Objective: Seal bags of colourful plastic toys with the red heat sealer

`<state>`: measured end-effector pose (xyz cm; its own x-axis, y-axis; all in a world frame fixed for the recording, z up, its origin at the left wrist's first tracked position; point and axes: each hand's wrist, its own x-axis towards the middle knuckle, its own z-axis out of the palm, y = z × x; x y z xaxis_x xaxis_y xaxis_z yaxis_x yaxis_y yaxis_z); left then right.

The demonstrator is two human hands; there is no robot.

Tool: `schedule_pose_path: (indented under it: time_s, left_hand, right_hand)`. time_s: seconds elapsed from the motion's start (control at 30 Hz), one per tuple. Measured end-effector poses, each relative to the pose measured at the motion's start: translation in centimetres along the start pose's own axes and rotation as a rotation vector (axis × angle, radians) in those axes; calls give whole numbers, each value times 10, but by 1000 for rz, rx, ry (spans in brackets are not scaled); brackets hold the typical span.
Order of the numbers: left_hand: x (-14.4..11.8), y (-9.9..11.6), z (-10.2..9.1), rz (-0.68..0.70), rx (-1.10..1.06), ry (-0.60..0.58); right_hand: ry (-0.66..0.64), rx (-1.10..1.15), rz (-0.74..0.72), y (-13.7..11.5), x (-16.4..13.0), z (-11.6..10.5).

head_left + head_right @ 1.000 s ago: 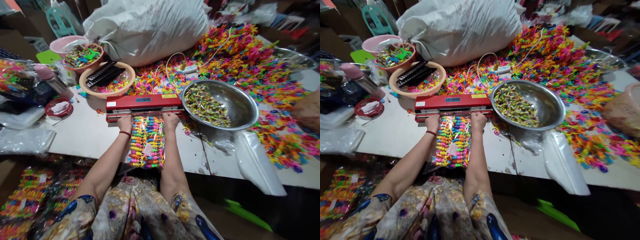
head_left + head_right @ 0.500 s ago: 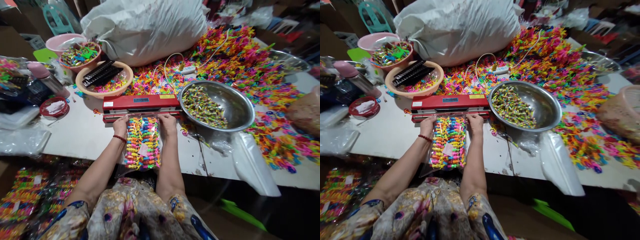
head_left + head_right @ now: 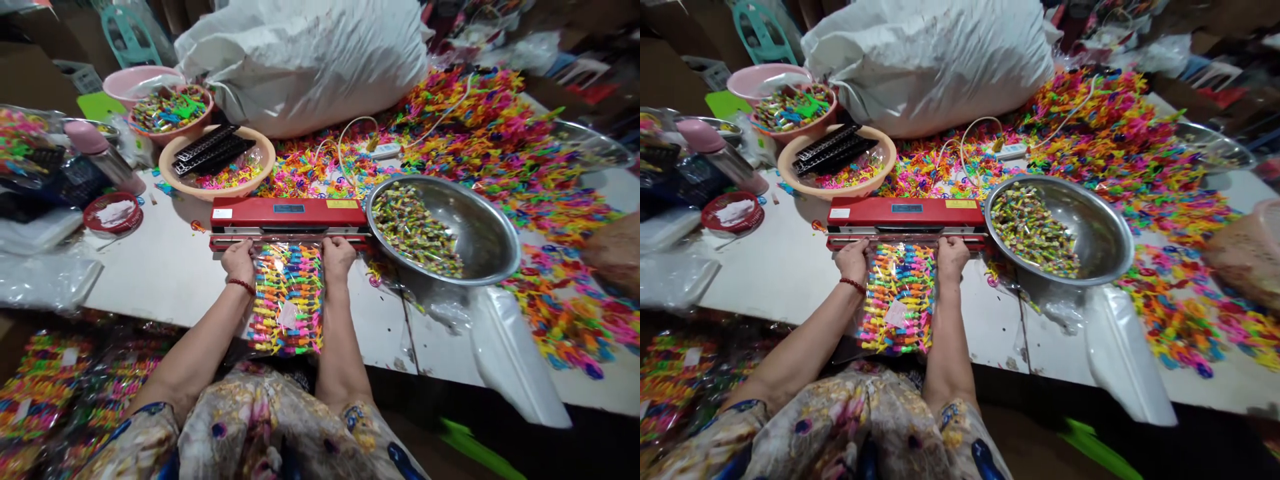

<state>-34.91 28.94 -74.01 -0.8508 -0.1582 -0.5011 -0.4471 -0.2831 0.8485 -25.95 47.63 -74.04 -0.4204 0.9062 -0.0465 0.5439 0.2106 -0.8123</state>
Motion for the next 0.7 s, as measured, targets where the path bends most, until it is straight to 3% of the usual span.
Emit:
schedule_pose_path:
  time_s: [0.1,0.23,0.37,0.43,0.57,0.7]
  left_hand:
    - [-2,0,0,-19,-36,31]
    - [-5,-2,-1,-19,-56,34]
    - [-8,-4,-4,-31,-85,15]
    - [-9,-3,-5,-48,-99,-13]
    - [-13,0,-6,-100,-145,-22]
    - [-16,3,-4,-134,-171,-1]
  right_hand:
    - [-107,42,-55,7,-3,-7]
    - [-273,43,-205,-2,-12,-39]
    - [-220,-60,-500,-39,11,-61]
    - [-244,-84,-628,-58,39,-55]
    - [-438,-190,-757,-83,92,-23]
    - [-624,-322,-750,-98,106,-3]
